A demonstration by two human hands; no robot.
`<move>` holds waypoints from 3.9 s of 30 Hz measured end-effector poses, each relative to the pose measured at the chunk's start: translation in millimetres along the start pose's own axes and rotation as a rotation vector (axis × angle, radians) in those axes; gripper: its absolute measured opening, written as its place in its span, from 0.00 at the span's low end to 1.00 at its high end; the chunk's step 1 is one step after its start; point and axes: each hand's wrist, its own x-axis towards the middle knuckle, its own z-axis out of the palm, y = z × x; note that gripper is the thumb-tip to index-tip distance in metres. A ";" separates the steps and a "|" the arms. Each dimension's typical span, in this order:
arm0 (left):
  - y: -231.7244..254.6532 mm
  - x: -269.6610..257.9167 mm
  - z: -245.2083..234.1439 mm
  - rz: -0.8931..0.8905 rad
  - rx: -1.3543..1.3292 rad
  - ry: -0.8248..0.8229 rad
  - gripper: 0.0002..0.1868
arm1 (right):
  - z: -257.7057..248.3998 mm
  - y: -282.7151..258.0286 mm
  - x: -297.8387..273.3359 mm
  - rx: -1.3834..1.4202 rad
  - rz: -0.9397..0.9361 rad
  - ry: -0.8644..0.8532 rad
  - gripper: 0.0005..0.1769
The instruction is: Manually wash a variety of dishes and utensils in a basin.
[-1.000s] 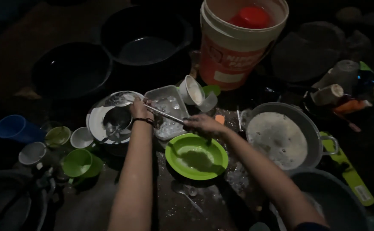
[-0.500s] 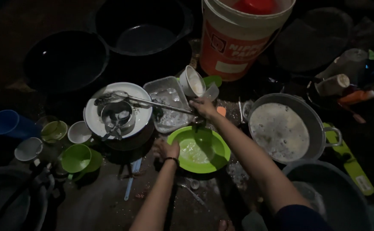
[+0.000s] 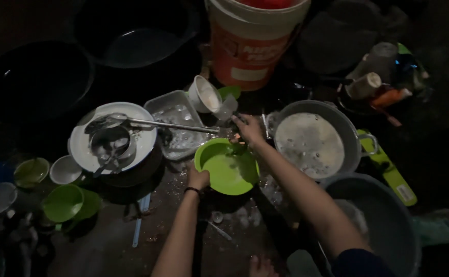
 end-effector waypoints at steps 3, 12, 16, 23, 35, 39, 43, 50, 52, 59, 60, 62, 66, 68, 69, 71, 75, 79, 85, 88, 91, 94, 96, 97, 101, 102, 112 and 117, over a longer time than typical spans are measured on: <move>86.2 -53.9 2.2 0.349 0.167 0.283 0.25 | -42.4 17.1 16.2 0.010 -0.313 -0.037 0.23; 277.0 -158.8 13.2 0.742 -0.003 0.197 0.34 | -215.7 -16.2 -45.7 -0.024 -0.311 0.514 0.23; 291.1 -176.0 48.8 0.776 -0.107 0.070 0.37 | -301.0 36.4 -86.2 0.017 -0.465 0.763 0.26; 224.3 -154.5 136.0 0.445 -0.401 -0.168 0.44 | -445.8 332.6 -137.9 -0.215 -0.059 0.890 0.24; 160.2 -154.4 180.8 0.069 -0.551 -0.365 0.26 | -324.6 314.4 -238.5 -0.673 0.152 0.319 0.36; 138.6 -126.1 178.3 0.003 -0.433 -0.395 0.38 | -337.7 238.3 -175.9 -0.089 0.027 0.523 0.25; 206.3 -157.6 149.9 0.054 -0.489 -0.411 0.36 | -282.0 101.5 -117.7 -0.088 -0.340 0.483 0.21; 199.2 -110.5 135.4 0.050 -0.396 -0.336 0.47 | -156.2 2.3 -148.3 -0.510 -0.378 -0.225 0.33; 208.9 -112.8 107.5 -0.122 -0.590 -0.341 0.47 | -158.4 -23.8 -159.7 -0.667 -0.311 -0.260 0.31; 154.1 -88.7 126.2 0.066 -0.365 -0.364 0.53 | -132.1 1.6 -120.3 -0.789 -0.410 -0.141 0.40; 136.3 -74.3 136.9 0.112 -0.179 -0.326 0.54 | -117.7 1.6 -123.8 -0.688 -0.299 -0.272 0.40; 182.3 -100.1 97.5 -0.039 -0.433 -0.384 0.52 | -113.8 0.2 -137.8 -0.829 -0.325 -0.329 0.33; 218.7 -130.2 55.5 -0.201 -0.312 -0.412 0.54 | -141.0 41.4 -93.7 -1.483 -0.876 0.437 0.52; 189.1 -117.2 78.7 -0.027 -0.264 -0.375 0.52 | -114.8 -1.3 -114.2 -1.168 -0.501 0.105 0.57; 175.5 -110.1 91.4 0.149 -0.213 -0.346 0.51 | -102.8 -23.6 -124.1 -0.822 -0.127 -0.189 0.62; 192.6 -94.9 76.0 -0.013 -0.350 -0.393 0.48 | -92.2 -26.3 -147.3 -0.910 -0.394 -0.321 0.55; 233.0 -94.6 22.2 -0.113 -0.880 -0.651 0.44 | -86.2 -27.5 -158.2 -1.586 -0.582 -0.291 0.16; 239.8 -65.7 12.1 0.031 -0.754 -0.536 0.46 | -120.1 -57.2 -138.2 -1.024 -0.877 -0.334 0.26; 212.9 -23.1 16.3 0.217 -0.507 -0.466 0.30 | -133.9 -97.1 -120.6 -0.291 -0.233 -0.099 0.19; 180.5 -0.1 25.4 0.461 -0.757 -0.496 0.18 | -121.3 -116.7 -128.6 -0.538 -0.565 0.358 0.20; 216.3 -49.2 23.3 0.453 -0.243 -0.169 0.16 | -95.6 -104.1 -128.2 -0.287 -0.959 0.317 0.23; 218.0 -75.6 43.6 0.424 -0.151 -0.078 0.19 | -54.3 -107.9 -142.6 -0.422 -1.130 0.068 0.22; 207.2 -87.2 50.1 0.817 -0.271 -0.089 0.24 | -36.0 -128.6 -158.9 -0.752 -1.240 0.133 0.19; 224.8 -105.9 41.3 0.814 -0.272 -0.089 0.24 | -41.4 -123.0 -143.1 -0.753 -1.239 0.131 0.19; 260.5 -137.9 21.1 0.632 -0.156 0.000 0.17 | -53.8 -74.1 -84.5 -0.366 -0.668 -0.013 0.06; 261.7 -134.3 19.9 0.760 -0.108 0.064 0.17 | -54.4 -57.1 -69.0 -0.448 -1.000 0.007 0.05; 272.8 -132.9 -2.9 0.671 -0.112 -0.049 0.17 | -71.3 -87.6 -32.1 -0.532 -0.494 -0.119 0.15; 241.9 -95.9 1.8 0.894 0.040 0.091 0.20 | -40.7 -137.9 -84.5 -0.659 -1.088 -0.062 0.18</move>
